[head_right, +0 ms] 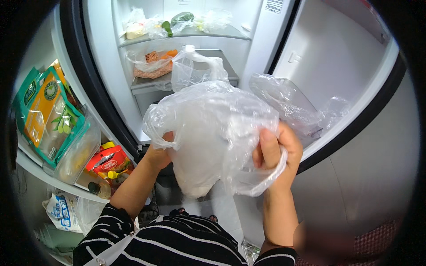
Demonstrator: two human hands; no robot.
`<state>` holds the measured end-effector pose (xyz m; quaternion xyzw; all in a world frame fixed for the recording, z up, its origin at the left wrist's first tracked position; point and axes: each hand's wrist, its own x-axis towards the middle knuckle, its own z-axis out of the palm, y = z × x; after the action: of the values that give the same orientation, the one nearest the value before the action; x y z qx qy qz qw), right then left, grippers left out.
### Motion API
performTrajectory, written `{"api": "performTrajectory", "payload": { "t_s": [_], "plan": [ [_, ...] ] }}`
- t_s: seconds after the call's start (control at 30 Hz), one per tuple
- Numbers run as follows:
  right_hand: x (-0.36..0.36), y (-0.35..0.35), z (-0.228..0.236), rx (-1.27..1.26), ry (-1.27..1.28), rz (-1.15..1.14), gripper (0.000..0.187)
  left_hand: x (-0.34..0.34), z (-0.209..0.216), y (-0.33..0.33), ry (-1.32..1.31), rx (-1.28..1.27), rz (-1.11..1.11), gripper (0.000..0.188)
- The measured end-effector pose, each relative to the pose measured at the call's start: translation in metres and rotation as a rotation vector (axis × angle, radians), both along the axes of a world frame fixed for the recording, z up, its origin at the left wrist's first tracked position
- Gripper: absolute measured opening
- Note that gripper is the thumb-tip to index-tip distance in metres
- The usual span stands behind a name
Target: The person wipes the refrigerator shelves with a cloth, moves jars and food items aside, places food products into plastic bags, and organizes the items on the shelves.
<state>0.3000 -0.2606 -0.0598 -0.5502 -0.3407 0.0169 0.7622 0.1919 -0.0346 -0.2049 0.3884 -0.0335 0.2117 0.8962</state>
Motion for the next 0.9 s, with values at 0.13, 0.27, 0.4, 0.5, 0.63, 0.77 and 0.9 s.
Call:
{"api": "performTrajectory", "payload": {
  "t_s": [0.13, 0.27, 0.4, 0.5, 0.63, 0.77, 0.9],
  "plan": [
    [0.004, -0.002, -0.014, 0.023, 0.040, 0.165, 0.023, -0.020, 0.009, -0.014, 0.072, -0.032, 0.202, 0.053],
    [0.004, 0.009, -0.030, -0.001, 0.071, 0.296, 0.023, -0.055, -0.047, -0.008, 0.166, 0.581, 0.450, 0.055],
    [-0.007, 0.023, -0.050, 0.003, 0.221, 0.500, 0.022, -0.105, -0.070, -0.037, 0.290, 0.552, 0.495, 0.060],
    [-0.018, 0.032, -0.067, -0.048, 0.293, 0.685, 0.020, -0.150, -0.070, -0.080, 0.333, 0.268, 0.515, 0.071],
    [-0.044, 0.038, -0.089, -0.124, 0.294, 0.990, 0.021, -0.211, -0.051, -0.152, 0.240, 0.115, 0.541, 0.098],
    [-0.103, 0.035, -0.097, -0.077, 0.245, 1.272, 0.023, -0.284, -0.061, -0.219, 0.599, 0.221, 0.655, 0.083],
    [-0.168, 0.024, -0.093, -0.144, 0.206, 1.458, 0.031, -0.340, -0.064, -0.284, 0.543, 0.270, 1.010, 0.048]
  ]
}}
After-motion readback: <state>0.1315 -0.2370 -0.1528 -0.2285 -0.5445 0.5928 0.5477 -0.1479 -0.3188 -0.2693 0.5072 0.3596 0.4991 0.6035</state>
